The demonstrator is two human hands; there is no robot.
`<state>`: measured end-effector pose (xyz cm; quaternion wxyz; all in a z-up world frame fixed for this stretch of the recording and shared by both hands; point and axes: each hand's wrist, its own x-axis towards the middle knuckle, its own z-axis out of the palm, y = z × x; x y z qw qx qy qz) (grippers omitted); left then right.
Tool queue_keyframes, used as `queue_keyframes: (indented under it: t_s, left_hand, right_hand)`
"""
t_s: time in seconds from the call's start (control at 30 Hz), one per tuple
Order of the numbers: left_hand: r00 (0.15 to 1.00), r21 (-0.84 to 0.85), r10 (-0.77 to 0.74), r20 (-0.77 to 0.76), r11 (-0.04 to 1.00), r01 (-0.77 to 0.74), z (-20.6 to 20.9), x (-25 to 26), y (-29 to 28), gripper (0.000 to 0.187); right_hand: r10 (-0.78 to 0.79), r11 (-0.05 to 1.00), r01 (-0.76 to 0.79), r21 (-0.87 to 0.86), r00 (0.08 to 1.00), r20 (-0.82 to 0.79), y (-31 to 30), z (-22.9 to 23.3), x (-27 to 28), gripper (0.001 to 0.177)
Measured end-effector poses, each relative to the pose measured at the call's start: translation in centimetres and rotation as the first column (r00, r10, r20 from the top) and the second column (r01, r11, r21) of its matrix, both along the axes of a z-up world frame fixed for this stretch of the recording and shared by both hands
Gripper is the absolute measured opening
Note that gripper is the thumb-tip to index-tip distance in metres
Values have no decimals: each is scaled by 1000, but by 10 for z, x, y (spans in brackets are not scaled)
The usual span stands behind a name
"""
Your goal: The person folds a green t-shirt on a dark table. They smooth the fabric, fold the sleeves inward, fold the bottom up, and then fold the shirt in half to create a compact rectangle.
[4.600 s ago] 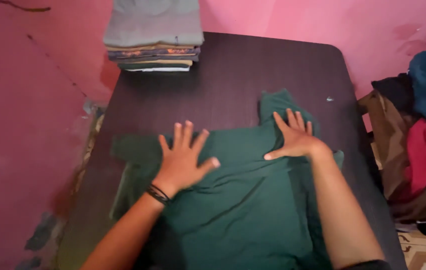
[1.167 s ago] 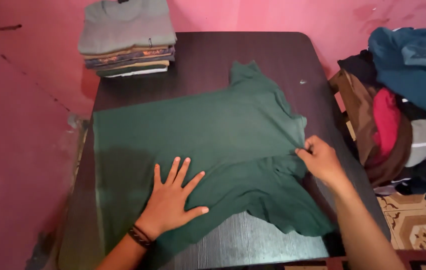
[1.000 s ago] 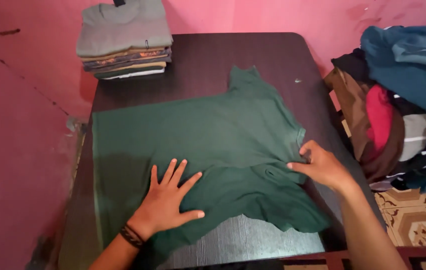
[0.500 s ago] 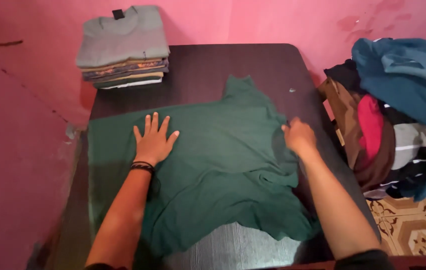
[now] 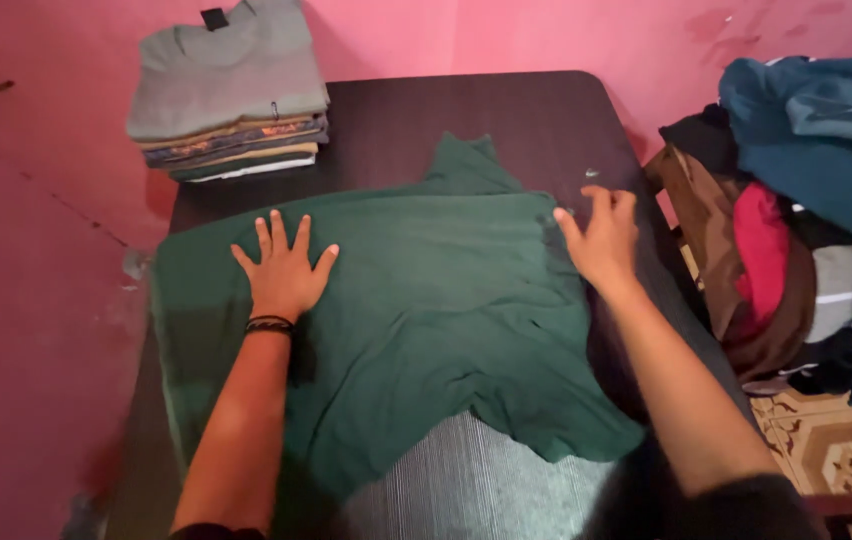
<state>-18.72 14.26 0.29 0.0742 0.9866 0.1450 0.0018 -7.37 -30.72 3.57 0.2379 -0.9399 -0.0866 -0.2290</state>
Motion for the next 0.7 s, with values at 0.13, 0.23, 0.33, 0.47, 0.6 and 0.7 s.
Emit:
queue_keyframes:
  t_s: [0.13,0.23,0.33,0.47,0.6,0.7]
  left_hand:
    - [975,86,-100,201,993,84,19,-23,-33,71]
    - [935,75,-266,235,964,255,47,-61,-75,69]
    - [859,48,-472,198,880,472,47,-99,-105,69]
    - [801,52,-584,130,811,583,32,-136,-111,79]
    - [760,114,-632,147,775,622,25,-149,-99,90]
    - [726,134,-681,97,731,669,30,-156,-93,100]
  right_hand:
    - [-83,988,82,-128,997,-3,-16,20,-86,48]
    - [-218,953,51,-299,798,-561,-14,54,-147,85]
    - [-96,983,-40,-177,714,-694,-16,66,-181,65]
    - [142,990,-111,88,781,-608,-41,26,-204,25]
    - [194,966,-48,255,787,-586,-56,-10,-225,15]
    - [210,940,18,339,756,-620,-44,16,-243,13]
